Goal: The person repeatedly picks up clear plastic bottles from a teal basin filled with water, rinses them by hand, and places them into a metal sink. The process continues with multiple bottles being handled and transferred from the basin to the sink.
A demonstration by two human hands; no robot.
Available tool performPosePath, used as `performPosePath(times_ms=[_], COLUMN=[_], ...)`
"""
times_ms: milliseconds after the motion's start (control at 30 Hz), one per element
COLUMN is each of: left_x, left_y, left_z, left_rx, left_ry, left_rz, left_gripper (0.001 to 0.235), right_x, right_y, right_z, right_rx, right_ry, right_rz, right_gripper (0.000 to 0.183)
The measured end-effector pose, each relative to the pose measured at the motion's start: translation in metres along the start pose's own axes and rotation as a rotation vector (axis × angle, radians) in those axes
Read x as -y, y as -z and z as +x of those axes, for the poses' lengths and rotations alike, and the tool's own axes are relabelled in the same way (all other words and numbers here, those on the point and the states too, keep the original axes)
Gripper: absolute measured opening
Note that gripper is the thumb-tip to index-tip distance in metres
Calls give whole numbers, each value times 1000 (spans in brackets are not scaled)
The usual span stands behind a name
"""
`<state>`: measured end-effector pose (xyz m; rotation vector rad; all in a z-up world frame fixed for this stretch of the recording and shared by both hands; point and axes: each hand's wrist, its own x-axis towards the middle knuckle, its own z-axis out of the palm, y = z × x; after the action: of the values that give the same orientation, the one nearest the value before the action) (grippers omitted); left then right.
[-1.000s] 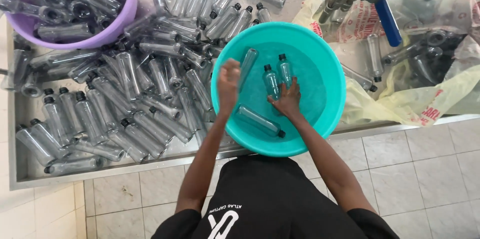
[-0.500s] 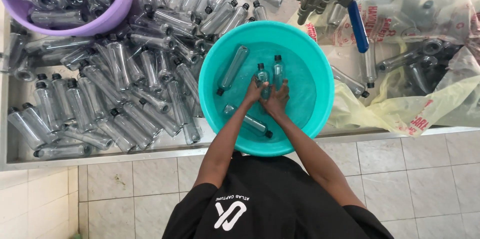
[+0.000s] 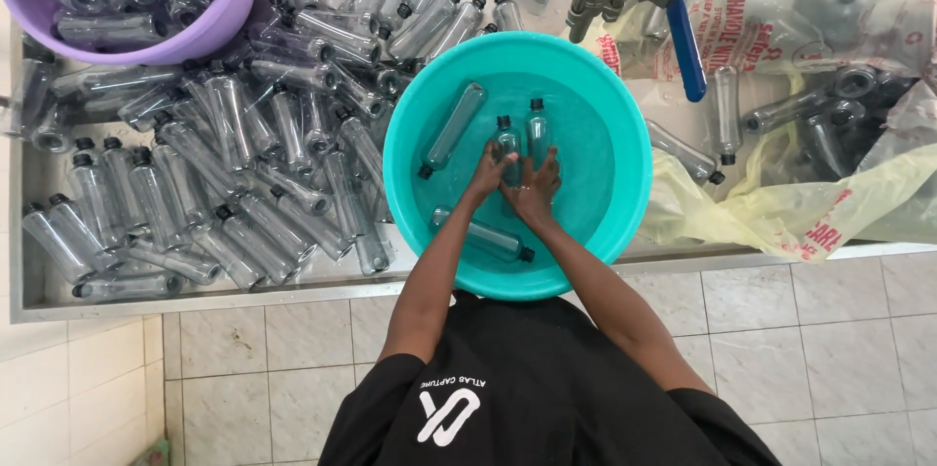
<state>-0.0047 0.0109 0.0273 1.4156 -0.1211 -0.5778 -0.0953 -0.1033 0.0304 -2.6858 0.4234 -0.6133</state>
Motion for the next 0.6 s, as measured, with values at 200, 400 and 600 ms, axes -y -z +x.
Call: performPosePath(times_ms=[200,400,600], left_x=[-4,22,30], left_y=[-3,6,10], left_z=[1,11,15], left_rx=[11,-3,-4], left_ry=[0,40,64], left_rz=[42,31,53], left_gripper=[93,89,90], right_x=[-1,2,2], right_y=[-9,7,-1], right_z=[2,2,3], right_rx=[212,123,208], right_ry=[-158,-48,-130], right_rz=[-124,-23,-81], right_gripper=[83,80,83])
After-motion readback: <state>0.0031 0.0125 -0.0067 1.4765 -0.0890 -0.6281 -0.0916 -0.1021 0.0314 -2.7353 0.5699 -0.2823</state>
